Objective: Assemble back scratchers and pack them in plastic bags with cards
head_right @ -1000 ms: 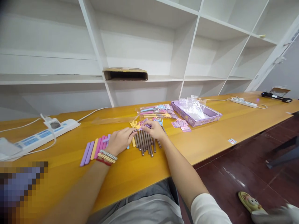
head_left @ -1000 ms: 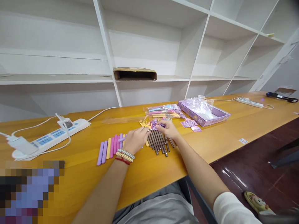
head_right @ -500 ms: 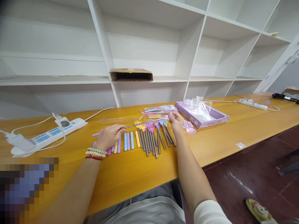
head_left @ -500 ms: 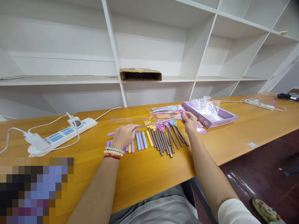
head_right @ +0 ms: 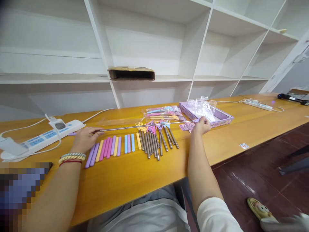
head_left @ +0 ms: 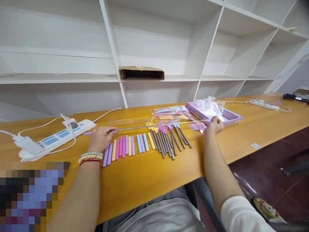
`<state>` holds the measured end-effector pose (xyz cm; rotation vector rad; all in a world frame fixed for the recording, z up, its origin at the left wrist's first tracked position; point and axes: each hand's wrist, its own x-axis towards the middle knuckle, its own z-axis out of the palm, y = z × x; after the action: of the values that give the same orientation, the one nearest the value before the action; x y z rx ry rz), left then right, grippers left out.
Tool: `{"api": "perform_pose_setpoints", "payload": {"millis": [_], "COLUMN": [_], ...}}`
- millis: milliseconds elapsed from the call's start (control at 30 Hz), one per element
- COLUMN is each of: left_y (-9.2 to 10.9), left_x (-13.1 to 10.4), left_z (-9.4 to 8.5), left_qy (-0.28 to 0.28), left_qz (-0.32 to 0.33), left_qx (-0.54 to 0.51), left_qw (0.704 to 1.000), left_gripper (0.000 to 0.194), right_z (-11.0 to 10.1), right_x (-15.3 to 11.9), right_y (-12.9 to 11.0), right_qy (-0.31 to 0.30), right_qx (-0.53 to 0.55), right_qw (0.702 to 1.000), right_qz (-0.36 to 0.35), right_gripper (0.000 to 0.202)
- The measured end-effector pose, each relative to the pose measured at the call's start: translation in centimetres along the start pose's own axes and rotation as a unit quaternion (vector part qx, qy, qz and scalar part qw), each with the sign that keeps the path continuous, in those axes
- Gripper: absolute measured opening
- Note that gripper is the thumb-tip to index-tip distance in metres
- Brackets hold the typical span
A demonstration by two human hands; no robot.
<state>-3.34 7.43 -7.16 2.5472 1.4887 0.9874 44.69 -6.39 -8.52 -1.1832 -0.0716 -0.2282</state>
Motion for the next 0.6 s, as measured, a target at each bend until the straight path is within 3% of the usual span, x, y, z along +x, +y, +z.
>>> {"api": "perform_pose_setpoints", "payload": {"millis": [133,300,467,600], "left_y": [-0.2,1.6,3.5,4.9], "left_x": [-0.1,-0.2,-0.6,-0.7], "left_z": [-0.8,-1.9,-3.0,-3.2], "left_qy": [0.010,0.011,0.017,0.011], "left_qz": [-0.051,-0.082,-0.065,-0.034], "left_qx": [0.006,0.013,0.044,0.057], "left_qw": [0.999,0.996,0.997,0.998], "left_gripper": [0.023,0.019,0.020,0.023], "right_z": [0.2,0.5,0.3,0.6], "right_x": [0.1,0.2,0.0,-1.5], "right_y": [0.0,0.2,-0.1,-0.7], "right_qy": [0.029,0.017,-0.045,-0.129], "right_qx": [-0.015,-0.029,-0.055,-0.070], "right_qw": [0.999,0.999,0.996,0.989], "right_qz": [0.006,0.033,0.045,0.030], "right_gripper": [0.020,0.022,0.026,0.026]}}
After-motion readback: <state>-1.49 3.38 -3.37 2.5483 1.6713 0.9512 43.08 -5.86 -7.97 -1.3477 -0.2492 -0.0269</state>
